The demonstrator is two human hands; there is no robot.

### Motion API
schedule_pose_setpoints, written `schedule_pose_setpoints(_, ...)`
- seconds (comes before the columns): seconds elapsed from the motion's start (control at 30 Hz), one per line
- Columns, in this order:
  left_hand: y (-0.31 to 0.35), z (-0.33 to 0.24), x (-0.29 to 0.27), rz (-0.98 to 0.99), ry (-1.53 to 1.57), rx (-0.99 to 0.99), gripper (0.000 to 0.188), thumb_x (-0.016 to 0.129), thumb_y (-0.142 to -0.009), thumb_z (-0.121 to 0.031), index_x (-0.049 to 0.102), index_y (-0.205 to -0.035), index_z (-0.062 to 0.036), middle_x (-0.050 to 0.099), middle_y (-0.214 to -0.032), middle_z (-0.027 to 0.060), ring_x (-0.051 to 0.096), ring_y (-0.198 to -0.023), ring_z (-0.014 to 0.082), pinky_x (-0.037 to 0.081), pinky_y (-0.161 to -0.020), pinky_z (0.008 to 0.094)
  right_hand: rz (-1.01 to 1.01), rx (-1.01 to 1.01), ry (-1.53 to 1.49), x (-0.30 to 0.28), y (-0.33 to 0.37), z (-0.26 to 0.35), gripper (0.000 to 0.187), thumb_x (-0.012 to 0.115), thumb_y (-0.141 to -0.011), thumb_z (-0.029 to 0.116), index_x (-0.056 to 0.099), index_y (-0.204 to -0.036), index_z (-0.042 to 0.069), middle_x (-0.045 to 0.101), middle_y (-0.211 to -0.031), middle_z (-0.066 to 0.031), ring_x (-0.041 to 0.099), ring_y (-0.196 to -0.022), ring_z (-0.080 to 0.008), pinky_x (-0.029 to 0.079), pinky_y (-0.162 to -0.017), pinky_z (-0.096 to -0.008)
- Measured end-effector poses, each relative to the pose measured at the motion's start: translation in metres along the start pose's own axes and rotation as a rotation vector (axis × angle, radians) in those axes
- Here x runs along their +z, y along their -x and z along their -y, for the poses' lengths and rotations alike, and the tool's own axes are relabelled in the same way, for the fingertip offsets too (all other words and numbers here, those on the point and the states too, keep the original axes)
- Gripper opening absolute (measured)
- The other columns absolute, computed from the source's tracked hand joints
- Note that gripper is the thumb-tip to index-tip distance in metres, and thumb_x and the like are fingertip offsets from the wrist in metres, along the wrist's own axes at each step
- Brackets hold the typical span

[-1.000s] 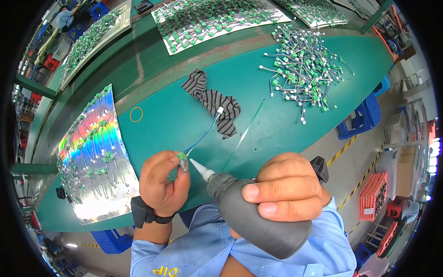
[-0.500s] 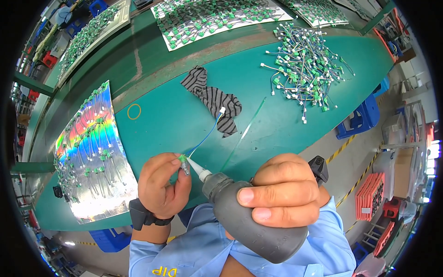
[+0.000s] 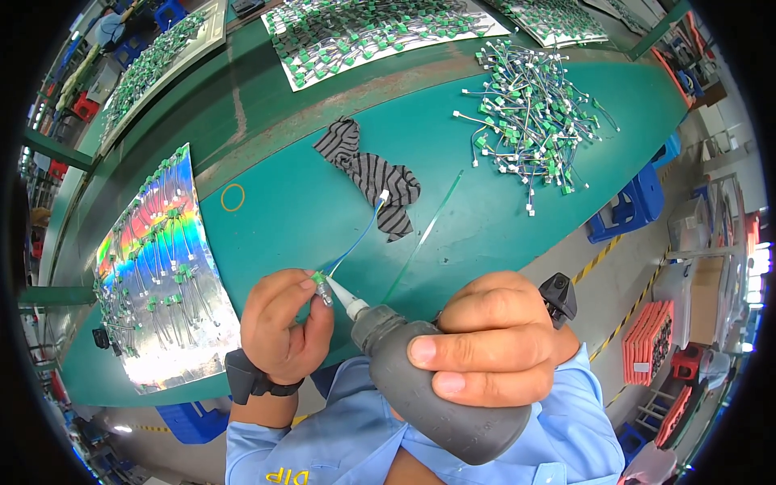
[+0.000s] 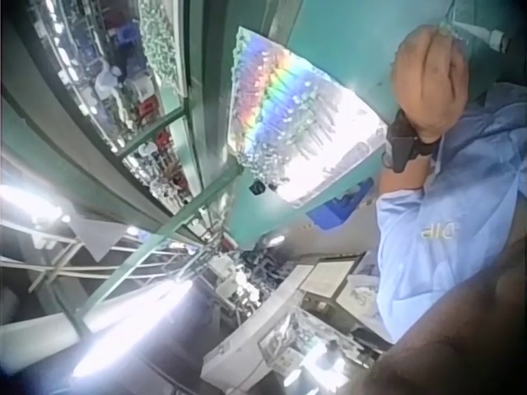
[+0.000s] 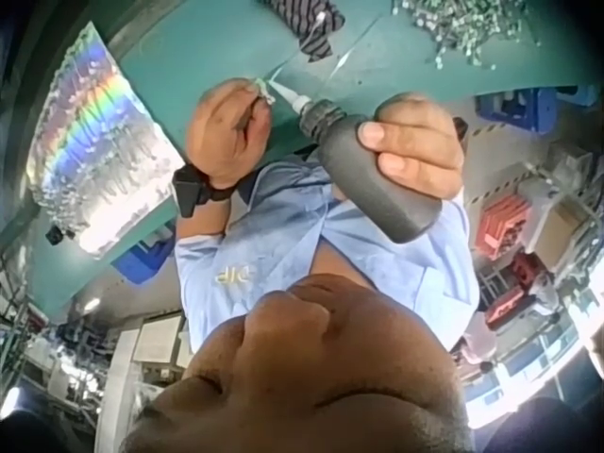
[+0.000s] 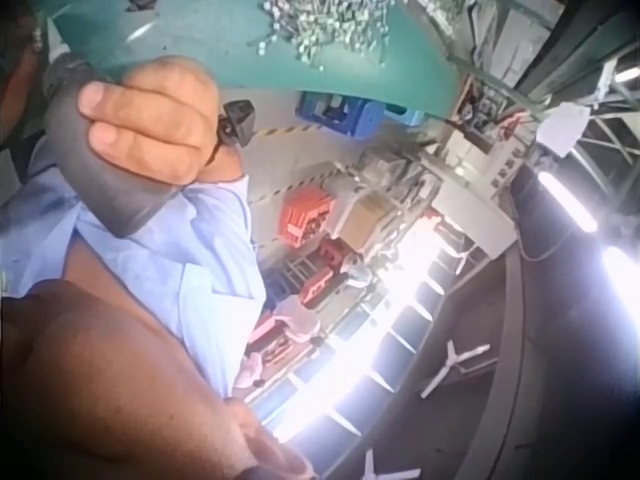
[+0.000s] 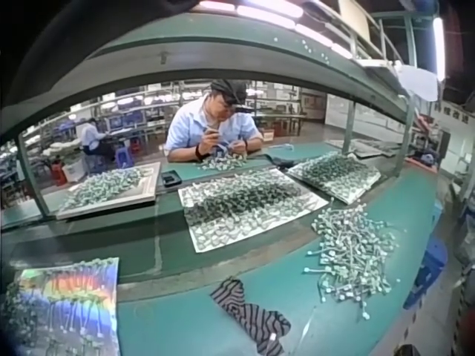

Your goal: The person picks up a wire assembly, applies glue to the connector from a bottle, and places it onto a reflective sheet. They then gather small debris from the table by hand before repeating the process with another wire assembly.

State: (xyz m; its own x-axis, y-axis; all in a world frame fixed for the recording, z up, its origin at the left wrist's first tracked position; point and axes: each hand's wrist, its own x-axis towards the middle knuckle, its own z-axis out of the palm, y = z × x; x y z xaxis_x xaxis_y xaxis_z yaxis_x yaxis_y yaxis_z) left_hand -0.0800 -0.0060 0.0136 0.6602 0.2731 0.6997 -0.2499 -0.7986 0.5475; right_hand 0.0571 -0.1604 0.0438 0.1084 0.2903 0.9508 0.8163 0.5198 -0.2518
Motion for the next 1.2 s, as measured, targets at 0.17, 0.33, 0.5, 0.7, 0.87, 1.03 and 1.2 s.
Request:
schedule_pose_setpoints(0.17,-0.0004,-0.0006,0.0003,0.003,0.000,0.008,0.031,0.069,-0.067,0.006,0.059,-0.095,-0.0012,0.062,-0.089,0.0130,0.063,-0.071,0.0266,0.051,-0.057,0.0326,-0.074,-0.015,-0.008,0.0000,-0.0026,0.0008,0.012,0.064,-0.074,0.002,0.059,-0.085,0.004,0.066,-0.087,-0.0107,0.053,-0.052,-0.0160,0.036,-0.039,-0.0236)
schedule_pose_setpoints(0.33,0.0004,-0.0014,-0.0023,0.029,-0.005,-0.006,0.032,0.069,-0.067,0.006,0.059,-0.096,-0.0017,0.062,-0.090,0.0129,0.063,-0.072,0.0264,0.051,-0.057,0.0329,-0.055,-0.014,-0.026,0.0002,-0.0007,0.0006,0.011,0.063,-0.074,0.001,0.059,-0.083,0.004,0.066,-0.087,-0.0107,0.054,-0.053,-0.0160,0.036,-0.039,-0.0237)
schedule_pose_setpoints(0.5,-0.0006,-0.0016,-0.0009,0.022,-0.002,-0.001,0.032,0.070,-0.067,0.006,0.059,-0.096,-0.0021,0.062,-0.090,0.0127,0.063,-0.072,0.0263,0.052,-0.058,0.0332,-0.044,-0.007,-0.029,-0.0026,-0.0015,0.0010,0.010,0.062,-0.073,0.001,0.060,-0.082,0.004,0.066,-0.087,-0.0105,0.053,-0.052,-0.0159,0.035,-0.039,-0.0239)
schedule_pose_setpoints(0.7,0.0007,-0.0032,-0.0037,0.076,0.002,-0.020,0.035,0.065,-0.069,0.008,0.056,-0.100,-0.0020,0.061,-0.092,0.0154,0.062,-0.075,0.0280,0.050,-0.063,0.0337,-0.064,-0.008,-0.027,-0.0015,0.0009,0.0009,0.009,0.062,-0.074,0.001,0.060,-0.082,0.004,0.066,-0.087,-0.0101,0.053,-0.053,-0.0158,0.035,-0.039,-0.0238)
schedule_pose_setpoints(0.87,-0.0002,-0.0040,-0.0044,0.105,-0.002,-0.033,0.035,0.063,-0.070,0.010,0.054,-0.102,-0.0018,0.061,-0.093,0.0168,0.061,-0.077,0.0286,0.050,-0.065,0.0336,-0.054,0.005,-0.025,-0.0022,-0.0002,0.0010,0.010,0.062,-0.074,0.001,0.059,-0.084,0.005,0.066,-0.088,-0.0100,0.053,-0.053,-0.0159,0.036,-0.039,-0.0239)
schedule_pose_setpoints(1.03,0.0003,-0.0028,-0.0032,0.097,-0.006,-0.035,0.035,0.063,-0.070,0.010,0.054,-0.102,-0.0018,0.061,-0.092,0.0167,0.061,-0.078,0.0283,0.050,-0.066,0.0333,-0.082,-0.015,-0.021,0.0000,0.0021,-0.0016,0.011,0.061,-0.075,0.001,0.059,-0.085,0.004,0.066,-0.089,-0.0100,0.053,-0.053,-0.0159,0.036,-0.039,-0.0240)
schedule_pose_setpoints(1.2,-0.0008,-0.0006,-0.0013,0.041,-0.009,-0.015,0.035,0.068,-0.066,0.008,0.058,-0.097,-0.0015,0.061,-0.092,0.0133,0.063,-0.072,0.0261,0.052,-0.059,0.0327,-0.057,-0.011,-0.028,-0.0023,0.0029,-0.0015,0.011,0.061,-0.076,0.001,0.059,-0.086,0.004,0.066,-0.090,-0.0106,0.054,-0.054,-0.0161,0.037,-0.039,-0.0240)
